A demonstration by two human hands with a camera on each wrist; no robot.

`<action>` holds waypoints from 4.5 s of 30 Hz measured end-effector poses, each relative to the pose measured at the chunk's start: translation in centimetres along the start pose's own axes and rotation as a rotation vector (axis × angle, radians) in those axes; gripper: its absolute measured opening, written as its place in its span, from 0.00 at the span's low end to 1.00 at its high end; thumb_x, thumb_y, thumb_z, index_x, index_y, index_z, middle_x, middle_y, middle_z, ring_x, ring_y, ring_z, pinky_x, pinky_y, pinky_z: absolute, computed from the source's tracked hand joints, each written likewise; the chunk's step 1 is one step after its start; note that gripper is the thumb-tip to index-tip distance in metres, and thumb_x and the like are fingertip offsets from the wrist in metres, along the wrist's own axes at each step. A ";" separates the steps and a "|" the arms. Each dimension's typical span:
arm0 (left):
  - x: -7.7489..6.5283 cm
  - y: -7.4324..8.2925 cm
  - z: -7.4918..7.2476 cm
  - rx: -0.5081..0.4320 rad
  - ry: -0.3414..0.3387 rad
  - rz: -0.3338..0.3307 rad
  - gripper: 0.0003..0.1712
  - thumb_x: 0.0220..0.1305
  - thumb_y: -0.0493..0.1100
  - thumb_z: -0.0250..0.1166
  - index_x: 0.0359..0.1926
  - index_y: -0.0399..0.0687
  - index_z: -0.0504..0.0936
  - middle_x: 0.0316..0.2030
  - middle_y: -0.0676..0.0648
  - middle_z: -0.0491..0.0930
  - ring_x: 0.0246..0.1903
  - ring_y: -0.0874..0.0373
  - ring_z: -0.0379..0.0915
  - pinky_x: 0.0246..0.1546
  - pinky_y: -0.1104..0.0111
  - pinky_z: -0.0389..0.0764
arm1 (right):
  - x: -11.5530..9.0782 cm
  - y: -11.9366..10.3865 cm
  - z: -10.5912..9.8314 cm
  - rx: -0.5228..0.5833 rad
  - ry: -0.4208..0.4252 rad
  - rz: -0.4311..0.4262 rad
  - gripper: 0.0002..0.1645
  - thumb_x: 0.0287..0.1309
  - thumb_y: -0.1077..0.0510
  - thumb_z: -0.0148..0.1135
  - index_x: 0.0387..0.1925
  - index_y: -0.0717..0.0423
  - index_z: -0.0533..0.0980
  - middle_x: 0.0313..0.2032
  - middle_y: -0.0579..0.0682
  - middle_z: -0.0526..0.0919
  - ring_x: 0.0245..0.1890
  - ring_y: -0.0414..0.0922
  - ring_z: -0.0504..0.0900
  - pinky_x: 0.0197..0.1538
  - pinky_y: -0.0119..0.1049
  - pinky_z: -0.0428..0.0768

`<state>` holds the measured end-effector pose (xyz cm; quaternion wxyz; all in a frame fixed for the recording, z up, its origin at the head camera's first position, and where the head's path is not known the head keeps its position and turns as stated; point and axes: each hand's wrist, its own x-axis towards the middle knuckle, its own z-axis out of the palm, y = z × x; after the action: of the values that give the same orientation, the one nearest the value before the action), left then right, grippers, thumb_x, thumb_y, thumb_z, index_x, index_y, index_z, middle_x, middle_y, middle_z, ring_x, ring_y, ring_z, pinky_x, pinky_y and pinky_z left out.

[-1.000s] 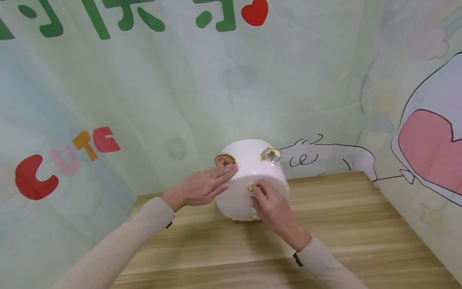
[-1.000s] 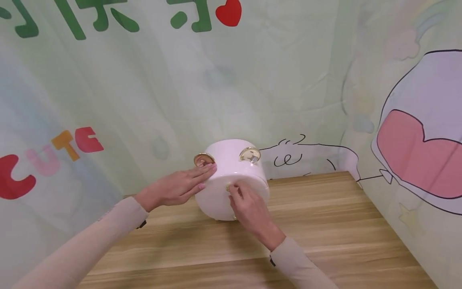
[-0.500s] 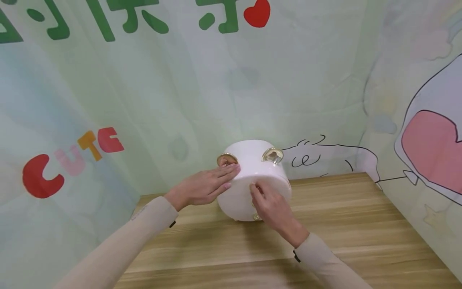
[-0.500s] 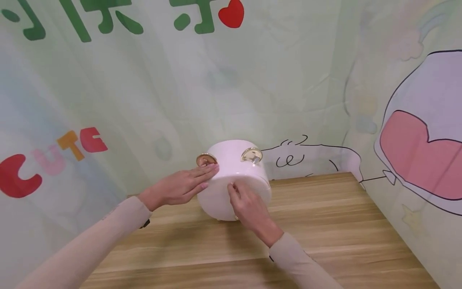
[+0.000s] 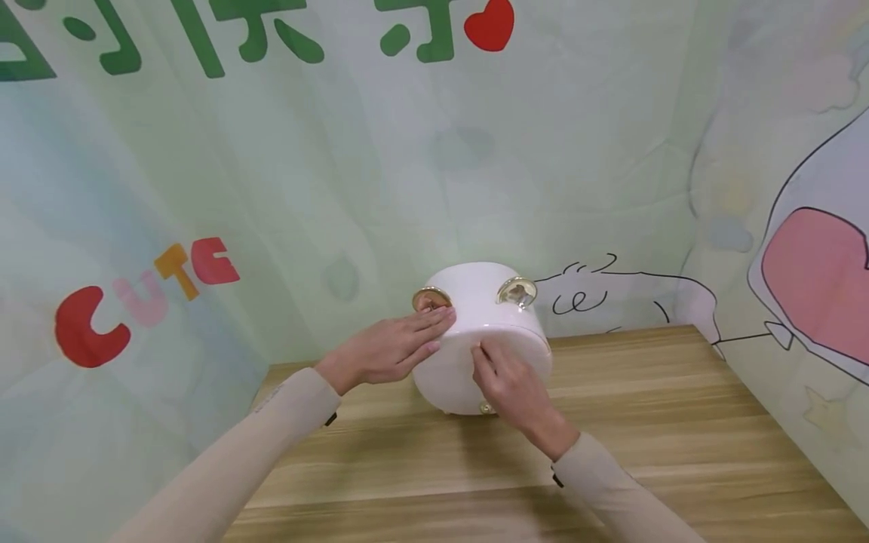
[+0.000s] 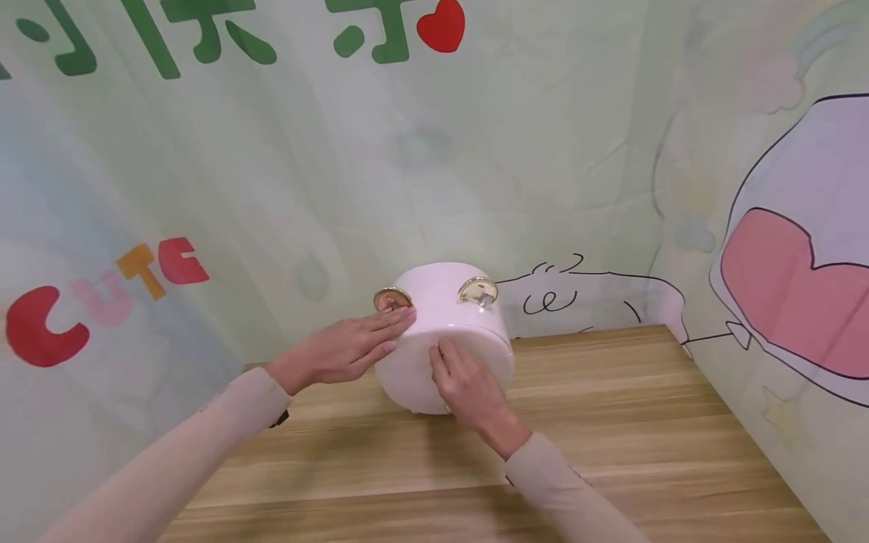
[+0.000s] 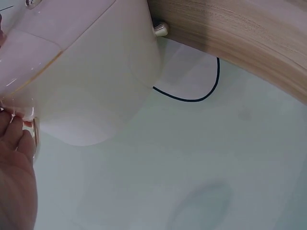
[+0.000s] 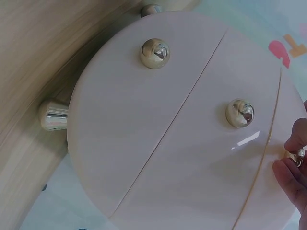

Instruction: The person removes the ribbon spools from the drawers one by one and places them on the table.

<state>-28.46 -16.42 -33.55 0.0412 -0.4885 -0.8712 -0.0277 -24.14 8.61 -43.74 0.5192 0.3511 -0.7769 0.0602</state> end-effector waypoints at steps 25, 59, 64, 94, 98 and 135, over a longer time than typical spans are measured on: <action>-0.1 0.1 0.0 -0.003 -0.029 -0.041 0.32 0.85 0.50 0.45 0.83 0.46 0.57 0.83 0.47 0.56 0.82 0.50 0.56 0.77 0.52 0.69 | -1.3 -1.8 -3.2 0.118 0.022 0.023 0.18 0.78 0.60 0.49 0.46 0.68 0.82 0.39 0.57 0.81 0.30 0.46 0.80 0.35 0.34 0.86; -0.7 -0.1 1.2 0.027 -0.039 -0.024 0.37 0.86 0.53 0.43 0.85 0.46 0.45 0.86 0.47 0.45 0.85 0.51 0.46 0.82 0.55 0.59 | -2.6 -4.3 -5.9 0.107 0.194 -0.091 0.14 0.71 0.64 0.55 0.41 0.67 0.85 0.37 0.58 0.86 0.33 0.48 0.87 0.34 0.34 0.87; -0.7 -0.1 1.4 0.052 -0.031 -0.004 0.38 0.86 0.53 0.43 0.85 0.44 0.44 0.86 0.46 0.44 0.85 0.51 0.44 0.83 0.56 0.57 | -2.6 -4.2 -6.0 0.124 0.198 -0.095 0.14 0.74 0.63 0.55 0.41 0.67 0.86 0.37 0.58 0.86 0.34 0.48 0.87 0.36 0.34 0.87; -0.6 0.3 1.4 0.044 -0.092 -0.035 0.40 0.86 0.56 0.39 0.85 0.46 0.36 0.86 0.48 0.36 0.86 0.53 0.36 0.85 0.57 0.52 | 5.4 4.1 -10.8 0.518 -0.248 -0.114 0.16 0.63 0.53 0.75 0.48 0.57 0.83 0.47 0.50 0.86 0.42 0.43 0.87 0.45 0.35 0.87; -0.7 0.2 1.3 0.055 -0.088 -0.028 0.40 0.86 0.56 0.40 0.85 0.45 0.38 0.86 0.47 0.37 0.86 0.53 0.37 0.85 0.56 0.52 | 6.5 5.0 -10.9 0.494 -0.453 -0.111 0.21 0.58 0.55 0.79 0.51 0.56 0.83 0.50 0.49 0.87 0.46 0.44 0.88 0.48 0.39 0.88; -0.7 0.9 1.0 0.102 -0.122 -0.039 0.38 0.86 0.57 0.36 0.86 0.46 0.39 0.86 0.47 0.39 0.86 0.54 0.39 0.85 0.58 0.53 | 9.9 5.3 -4.5 0.543 -1.177 -0.182 0.32 0.64 0.56 0.71 0.69 0.52 0.78 0.67 0.55 0.82 0.63 0.52 0.85 0.67 0.50 0.82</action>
<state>-27.42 -16.47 -34.56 0.0124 -0.4694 -0.8817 0.0459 -26.03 9.80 -31.85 -0.0967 0.5084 -0.8556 0.0079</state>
